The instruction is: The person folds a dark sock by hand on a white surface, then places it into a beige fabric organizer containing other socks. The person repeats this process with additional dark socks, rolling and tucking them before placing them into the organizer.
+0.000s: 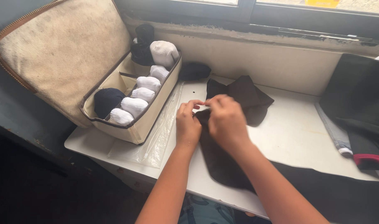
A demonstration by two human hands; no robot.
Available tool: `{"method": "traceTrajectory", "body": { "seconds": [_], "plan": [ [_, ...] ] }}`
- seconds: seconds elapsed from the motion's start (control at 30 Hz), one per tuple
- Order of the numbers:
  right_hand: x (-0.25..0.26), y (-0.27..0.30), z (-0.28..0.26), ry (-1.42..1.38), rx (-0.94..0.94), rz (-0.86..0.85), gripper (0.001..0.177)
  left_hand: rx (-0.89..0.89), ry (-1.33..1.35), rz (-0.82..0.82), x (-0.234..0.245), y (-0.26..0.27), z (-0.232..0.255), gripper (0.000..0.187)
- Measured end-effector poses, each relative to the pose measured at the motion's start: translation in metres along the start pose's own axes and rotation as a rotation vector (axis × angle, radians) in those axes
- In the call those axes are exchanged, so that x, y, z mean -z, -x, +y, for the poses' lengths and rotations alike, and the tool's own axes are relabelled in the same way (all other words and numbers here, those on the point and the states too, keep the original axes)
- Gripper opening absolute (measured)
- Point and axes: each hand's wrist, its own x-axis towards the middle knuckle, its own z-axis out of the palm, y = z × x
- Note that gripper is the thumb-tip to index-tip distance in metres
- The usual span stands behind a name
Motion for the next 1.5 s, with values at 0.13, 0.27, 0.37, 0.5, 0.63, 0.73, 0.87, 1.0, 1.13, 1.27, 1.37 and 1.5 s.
{"method": "traceTrajectory", "body": {
  "seconds": [0.13, 0.27, 0.37, 0.5, 0.63, 0.73, 0.87, 1.0, 1.13, 1.27, 1.37, 1.5],
  "plan": [
    [-0.003, 0.038, -0.004, 0.304, 0.203, -0.443, 0.067, -0.095, -0.069, 0.165, 0.009, 0.000, 0.003, 0.049],
    [-0.005, 0.065, 0.014, 0.153, 0.008, -0.646, 0.058, -0.277, -0.200, 0.222, 0.007, 0.014, 0.021, 0.033],
    [-0.010, 0.071, 0.018, 0.084, 0.017, -0.610, 0.056, -0.444, -0.027, -0.070, -0.011, 0.035, 0.029, 0.024],
    [0.002, 0.072, 0.008, 0.091, -0.025, -0.609, 0.056, -0.097, -0.275, -0.185, -0.025, 0.036, 0.014, 0.027],
    [0.028, 0.075, 0.008, 0.172, -0.083, -0.704, 0.060, -0.193, -0.450, -0.233, -0.030, 0.040, 0.001, 0.057],
    [0.043, 0.089, 0.018, 0.197, -0.132, -0.687, 0.062, -0.140, -0.590, -0.325, -0.030, 0.038, 0.003, 0.079],
    [0.077, 0.125, 0.048, 0.334, -0.241, -0.689, 0.070, -0.103, -0.675, -0.366, -0.022, 0.019, -0.004, 0.086],
    [0.134, 0.177, 0.090, 0.471, -0.399, -0.625, 0.078, -0.171, -0.688, -0.370, -0.011, 0.002, -0.018, 0.083],
    [0.154, 0.203, 0.114, 0.532, -0.498, -0.556, 0.078, -0.212, -0.795, -0.342, -0.019, 0.009, -0.007, 0.076],
    [0.151, 0.193, 0.123, 0.520, -0.481, -0.563, 0.076, -0.317, -0.740, -0.325, -0.046, 0.045, 0.034, 0.067],
    [0.149, 0.182, 0.124, 0.548, -0.504, -0.604, 0.070, -0.403, -0.537, -0.421, -0.052, 0.076, 0.058, 0.071],
    [0.149, 0.186, 0.123, 0.555, -0.463, -0.558, 0.069, -0.377, -0.558, -0.627, -0.028, 0.078, 0.066, 0.067]
  ]
}}
